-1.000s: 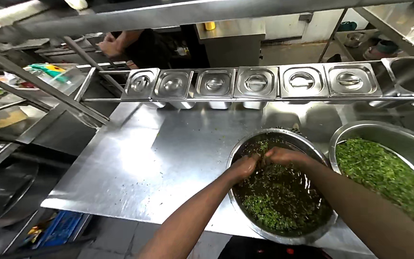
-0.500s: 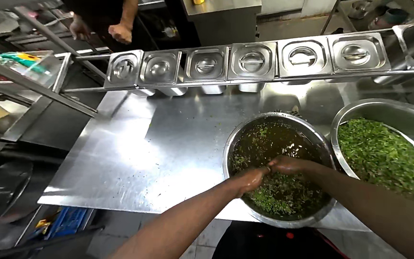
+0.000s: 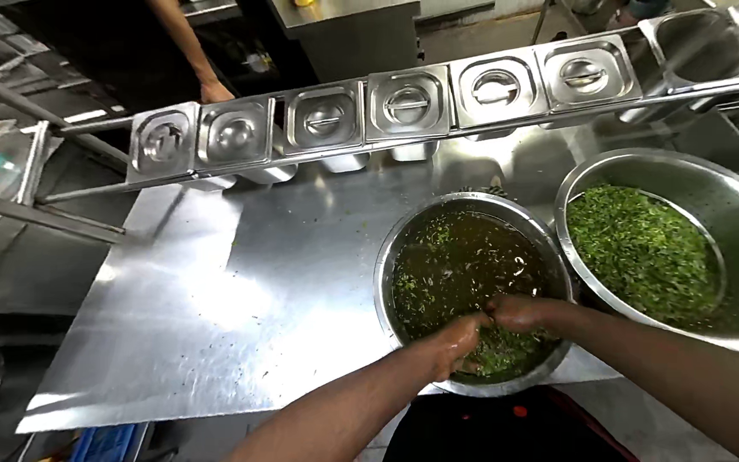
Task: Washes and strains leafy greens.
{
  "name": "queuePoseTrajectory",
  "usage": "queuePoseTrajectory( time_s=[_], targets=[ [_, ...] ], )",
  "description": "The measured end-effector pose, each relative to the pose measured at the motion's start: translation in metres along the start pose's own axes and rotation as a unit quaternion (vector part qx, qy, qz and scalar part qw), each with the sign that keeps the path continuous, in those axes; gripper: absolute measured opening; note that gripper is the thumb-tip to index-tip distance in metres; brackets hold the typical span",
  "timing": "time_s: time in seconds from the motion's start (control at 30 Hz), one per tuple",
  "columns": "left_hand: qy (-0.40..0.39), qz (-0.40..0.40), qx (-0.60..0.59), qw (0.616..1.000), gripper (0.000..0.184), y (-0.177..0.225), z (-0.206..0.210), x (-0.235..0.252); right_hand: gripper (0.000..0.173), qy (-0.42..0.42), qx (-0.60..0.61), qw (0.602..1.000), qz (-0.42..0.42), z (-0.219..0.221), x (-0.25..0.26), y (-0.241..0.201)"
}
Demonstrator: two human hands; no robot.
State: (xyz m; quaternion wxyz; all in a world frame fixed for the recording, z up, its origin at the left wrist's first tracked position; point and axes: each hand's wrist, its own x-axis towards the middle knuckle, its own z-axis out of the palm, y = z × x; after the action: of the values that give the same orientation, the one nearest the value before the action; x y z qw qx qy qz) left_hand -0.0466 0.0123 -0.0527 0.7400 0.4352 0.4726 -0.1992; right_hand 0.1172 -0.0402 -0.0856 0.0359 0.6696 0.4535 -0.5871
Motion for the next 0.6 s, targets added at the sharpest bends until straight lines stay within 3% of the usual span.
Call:
queuePoseTrajectory(
  time_s=[0.2, 0.37, 0.47, 0.53, 0.6],
  targets=[
    [0.06, 0.007, -0.251, 0.966, 0.058, 0.005, 0.04, -0.003, 0.033, 0.023, 0.0, 1.0, -0.015, 0.0, -0.01, 0.0],
    [0.103, 0.095, -0.44, 0.887, 0.058, 0.021, 0.071, -0.003, 0.035, 0.095, 0.128, 0.987, -0.01, 0.007, 0.001, 0.014],
    [0.113, 0.167, -0.438, 0.876, 0.064, 0.035, 0.087, -0.009, 0.032, 0.186, 0.326, 0.927, -0.005, 0.016, -0.007, 0.005],
    [0.122, 0.201, -0.374, 0.897, 0.066, 0.041, 0.094, -0.015, 0.031, 0.213, 0.405, 0.889, 0.02, 0.007, -0.026, -0.016],
    [0.117, 0.217, -0.267, 0.932, 0.067, 0.047, 0.093, -0.025, 0.033, 0.225, 0.428, 0.875, 0.03, -0.005, -0.035, -0.025]
  ],
)
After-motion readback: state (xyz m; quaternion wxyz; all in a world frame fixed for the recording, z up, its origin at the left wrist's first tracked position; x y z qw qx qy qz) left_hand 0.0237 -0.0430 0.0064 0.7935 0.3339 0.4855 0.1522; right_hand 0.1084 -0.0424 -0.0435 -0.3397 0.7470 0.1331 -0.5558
